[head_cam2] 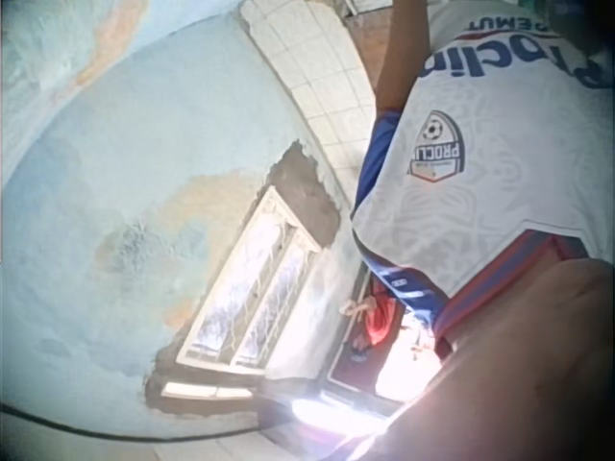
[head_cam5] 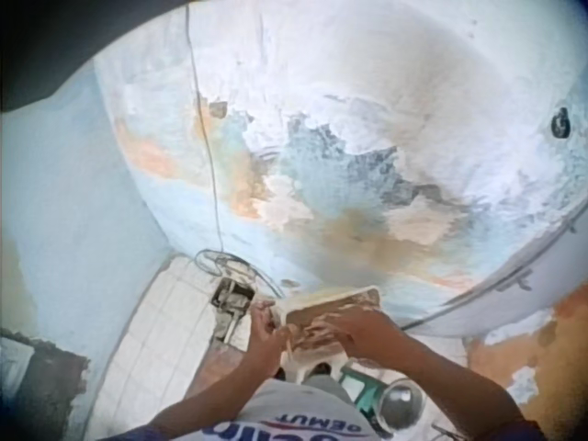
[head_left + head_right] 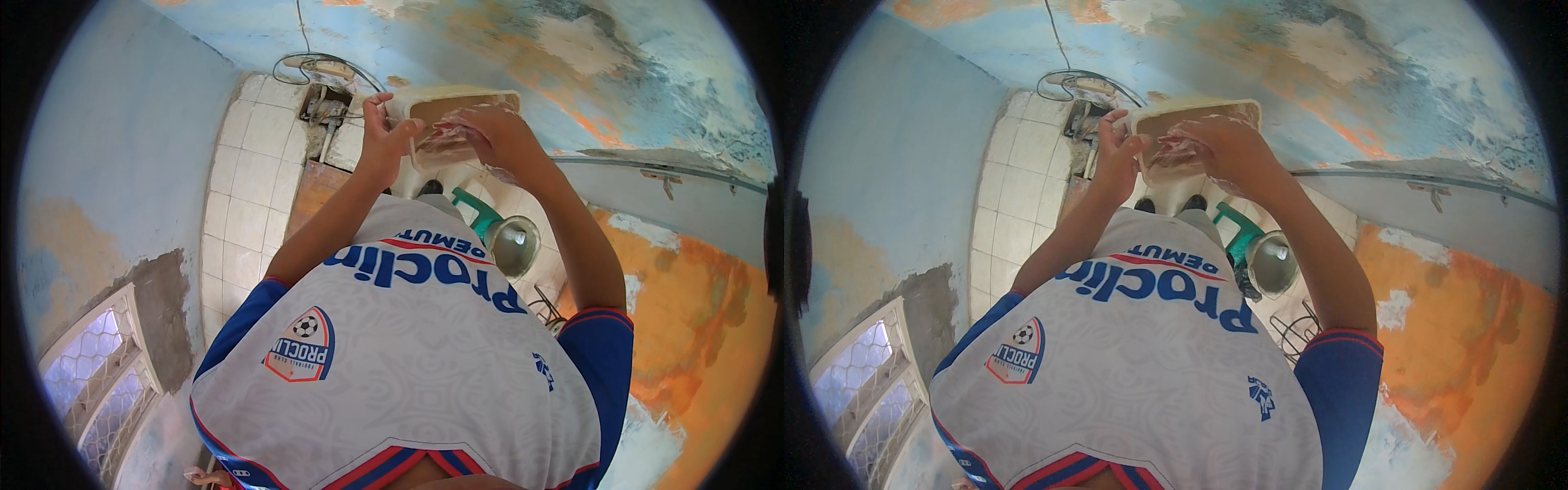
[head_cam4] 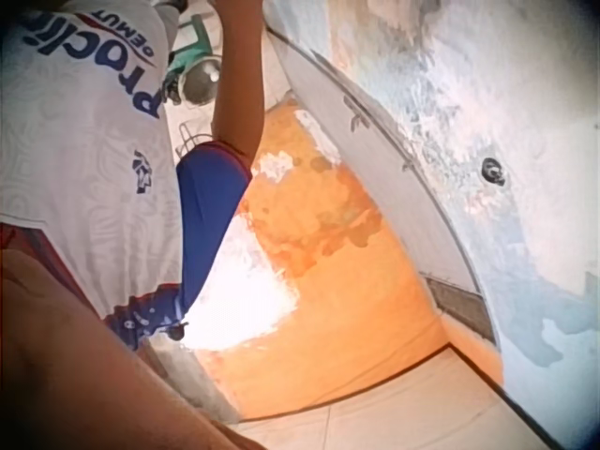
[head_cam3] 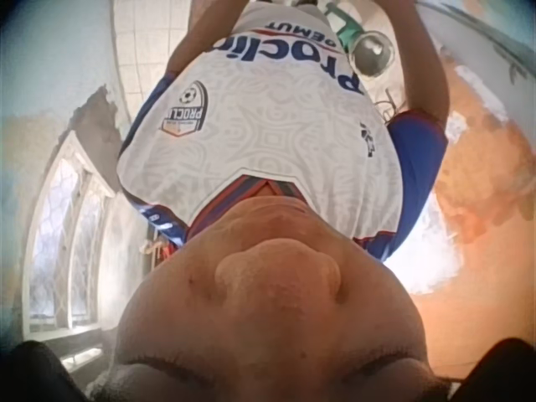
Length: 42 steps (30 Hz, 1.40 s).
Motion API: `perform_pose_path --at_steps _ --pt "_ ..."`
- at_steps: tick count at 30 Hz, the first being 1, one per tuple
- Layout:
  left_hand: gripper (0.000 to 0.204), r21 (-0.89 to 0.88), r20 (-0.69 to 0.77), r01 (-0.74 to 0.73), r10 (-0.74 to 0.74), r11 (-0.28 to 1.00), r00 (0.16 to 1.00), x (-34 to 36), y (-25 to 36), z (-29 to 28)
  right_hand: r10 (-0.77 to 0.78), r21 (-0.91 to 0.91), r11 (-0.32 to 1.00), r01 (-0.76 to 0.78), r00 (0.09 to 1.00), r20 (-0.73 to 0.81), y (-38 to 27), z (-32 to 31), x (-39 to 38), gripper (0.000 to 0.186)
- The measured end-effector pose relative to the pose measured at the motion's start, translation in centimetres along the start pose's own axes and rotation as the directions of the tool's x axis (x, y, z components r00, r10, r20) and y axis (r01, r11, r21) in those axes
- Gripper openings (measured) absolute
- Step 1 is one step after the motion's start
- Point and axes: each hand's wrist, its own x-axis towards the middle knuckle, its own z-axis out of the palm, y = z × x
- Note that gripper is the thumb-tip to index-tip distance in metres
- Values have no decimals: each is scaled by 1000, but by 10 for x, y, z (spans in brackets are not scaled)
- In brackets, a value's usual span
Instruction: The person applies plaster to a wall with a spatula, gathering the material from a small plastic container.
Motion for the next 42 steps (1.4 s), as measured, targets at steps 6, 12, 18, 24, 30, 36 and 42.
perform_pose_path --at_steps 6,12,18,24,30,36,42 --pt "77 -51 21 197 -196 979 980 4 -13 -14 117 117 983 -138 978 173 -1 -1 15 31" --pt "79 -46 39 383 -381 923 924 3 -15 -9 149 327 906 -267 927 345 22 3 21 41" --pt "78 -42 7 426 -426 904 905 1 -18 -7 124 425 859 -286 921 369 27 -2 19 40" --pt "74 -16 35 449 -448 893 893 4 -21 -7 132 448 834 -323 904 407 32 -11 18 42" --pt "64 18 120 508 -506 861 854 3 -14 2 27 507 833 -222 931 364 62 -3 18 42" --pt "67 85 67 563 -569 822 820 8 -14 12 -53 472 863 -180 897 438 73 -14 29 41" --pt "67 102 64 588 -595 803 801 13 -19 17 50 517 787 -336 871 490 81 -20 26 42"
